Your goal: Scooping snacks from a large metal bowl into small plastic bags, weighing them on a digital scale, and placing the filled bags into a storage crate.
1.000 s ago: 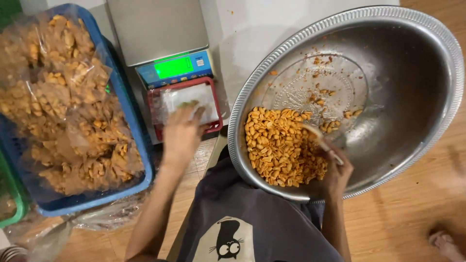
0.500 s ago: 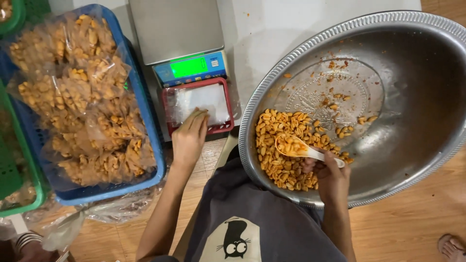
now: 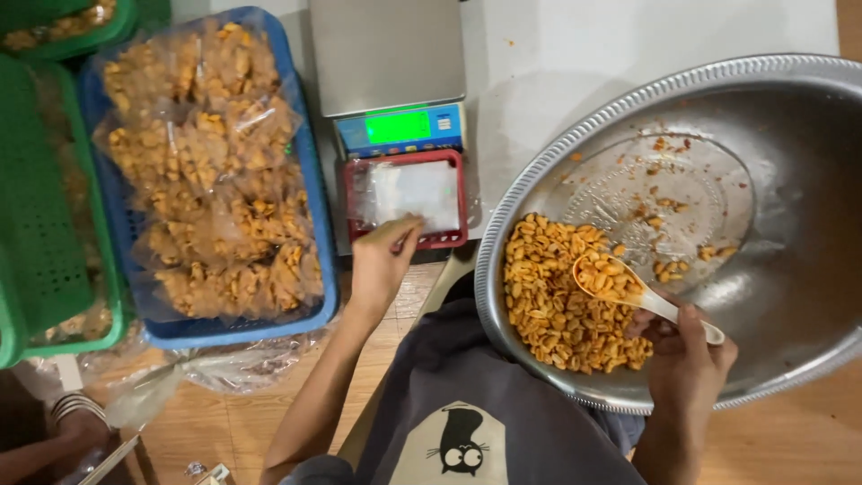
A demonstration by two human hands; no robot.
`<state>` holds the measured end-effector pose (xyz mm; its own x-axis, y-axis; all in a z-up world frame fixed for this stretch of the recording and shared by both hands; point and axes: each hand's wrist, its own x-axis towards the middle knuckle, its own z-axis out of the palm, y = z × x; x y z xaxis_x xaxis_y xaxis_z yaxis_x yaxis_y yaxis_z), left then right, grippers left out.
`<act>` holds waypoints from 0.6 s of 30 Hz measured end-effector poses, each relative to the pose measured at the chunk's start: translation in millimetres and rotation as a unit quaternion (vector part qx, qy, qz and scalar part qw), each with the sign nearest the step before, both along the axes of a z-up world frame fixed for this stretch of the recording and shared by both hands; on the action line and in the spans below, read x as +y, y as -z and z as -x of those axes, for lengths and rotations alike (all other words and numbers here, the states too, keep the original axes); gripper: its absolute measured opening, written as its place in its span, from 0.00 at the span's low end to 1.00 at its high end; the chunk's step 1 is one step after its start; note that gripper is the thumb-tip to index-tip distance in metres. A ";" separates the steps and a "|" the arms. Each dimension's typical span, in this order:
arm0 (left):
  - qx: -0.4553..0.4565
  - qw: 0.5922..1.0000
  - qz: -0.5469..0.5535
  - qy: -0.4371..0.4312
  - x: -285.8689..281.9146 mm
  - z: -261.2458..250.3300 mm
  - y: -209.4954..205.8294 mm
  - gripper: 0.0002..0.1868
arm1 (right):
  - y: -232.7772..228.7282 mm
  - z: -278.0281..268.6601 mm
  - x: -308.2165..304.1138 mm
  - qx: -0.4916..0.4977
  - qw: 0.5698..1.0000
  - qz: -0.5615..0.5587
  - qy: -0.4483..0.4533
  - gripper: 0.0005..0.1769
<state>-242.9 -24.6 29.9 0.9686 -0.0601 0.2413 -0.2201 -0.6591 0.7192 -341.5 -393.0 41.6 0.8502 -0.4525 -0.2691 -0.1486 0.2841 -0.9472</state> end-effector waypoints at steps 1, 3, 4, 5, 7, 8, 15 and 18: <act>-0.002 1.000 -0.002 -0.004 -3.3 -1.6 -17.3 0.06 | -6.7 -3.7 3.6 -0.002 1.000 -0.002 -0.004 0.18; 0.114 0.967 0.204 -0.107 -11.0 -4.5 -51.7 0.06 | -20.9 -9.3 10.4 0.007 1.000 0.015 -0.007 0.16; 0.111 0.967 0.203 -0.108 -13.2 -4.2 -56.6 0.06 | -22.8 -12.5 13.7 0.005 1.000 0.015 -0.008 0.16; 0.017 0.988 0.145 -0.060 -15.9 -4.0 -61.5 0.07 | -24.6 -15.7 16.6 -0.017 1.000 0.020 -0.015 0.14; -0.077 0.993 0.085 -0.006 -28.0 -6.2 -62.6 0.08 | -37.2 -22.3 26.3 -0.040 0.999 0.027 -0.017 0.12; 0.016 0.988 -0.109 0.111 -37.0 -7.6 -59.0 0.06 | -47.8 -25.4 33.5 -0.055 0.997 0.045 -0.044 0.12; -0.259 0.913 -0.067 0.309 -91.0 -13.1 -71.6 0.26 | -74.8 -22.8 34.1 -0.154 0.926 0.311 -0.151 0.18; -0.063 0.928 0.075 0.360 -98.7 -17.0 -59.8 0.53 | -72.4 -9.2 16.5 -0.216 0.879 0.353 -0.238 0.27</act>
